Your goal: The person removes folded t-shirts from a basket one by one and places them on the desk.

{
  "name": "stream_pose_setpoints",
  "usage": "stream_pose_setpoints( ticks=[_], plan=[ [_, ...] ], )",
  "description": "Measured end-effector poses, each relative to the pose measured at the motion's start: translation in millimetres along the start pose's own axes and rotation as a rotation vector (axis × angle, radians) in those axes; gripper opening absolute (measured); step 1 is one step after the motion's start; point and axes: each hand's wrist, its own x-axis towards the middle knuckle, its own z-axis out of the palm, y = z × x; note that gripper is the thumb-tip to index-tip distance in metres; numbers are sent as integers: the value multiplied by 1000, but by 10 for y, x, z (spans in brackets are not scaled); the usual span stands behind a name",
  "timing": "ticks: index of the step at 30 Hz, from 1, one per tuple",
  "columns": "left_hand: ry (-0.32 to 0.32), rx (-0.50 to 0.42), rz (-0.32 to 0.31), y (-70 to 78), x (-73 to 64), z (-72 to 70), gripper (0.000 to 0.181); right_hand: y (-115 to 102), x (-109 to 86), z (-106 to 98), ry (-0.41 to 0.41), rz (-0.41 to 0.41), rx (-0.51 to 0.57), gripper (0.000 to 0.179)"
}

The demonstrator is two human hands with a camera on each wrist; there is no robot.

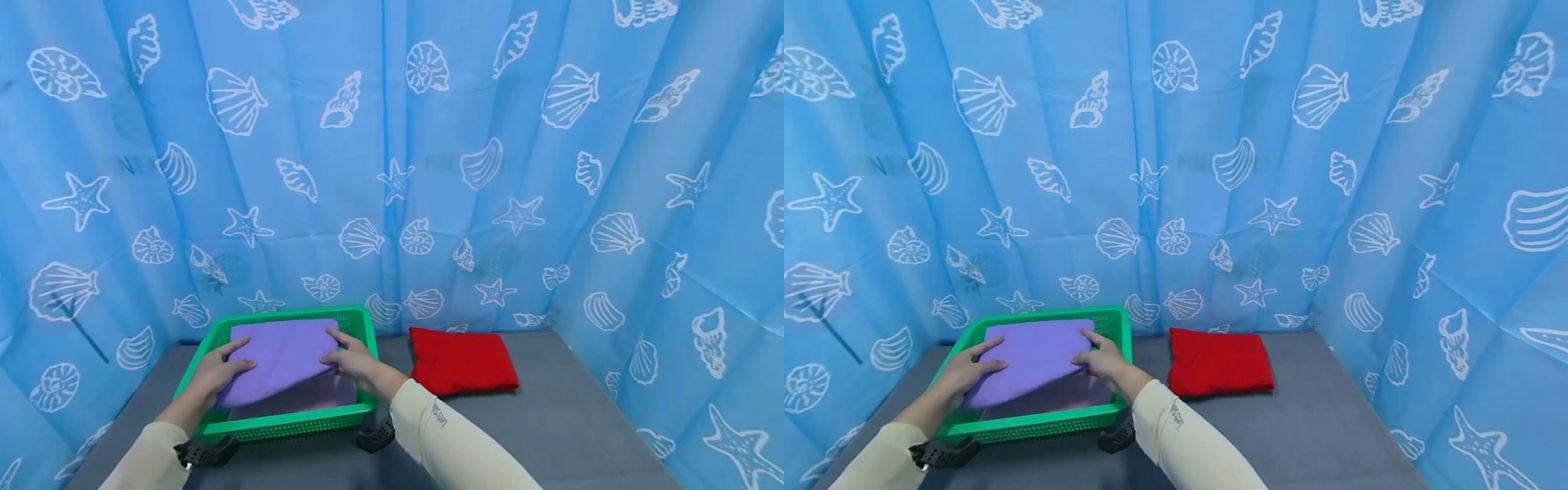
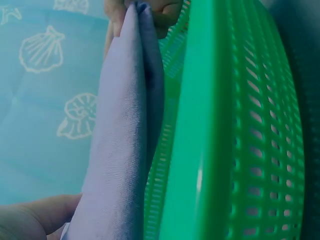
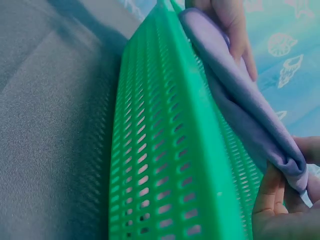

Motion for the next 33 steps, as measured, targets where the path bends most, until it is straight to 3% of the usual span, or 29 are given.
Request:
stream_pose_setpoints(
  ticks=[11,19,33],
  plan=[
    [-80,-95,49,63,-243,73,75,-129,-215,-208,-103,22,18,77],
    [-131,-73,86,143,-376,191,79,-79,-378,-435,-129,28,48,81],
    [-145,-73,170,198,-511,546,77,65,-727,-653,-152,-55,79,84]
  ],
)
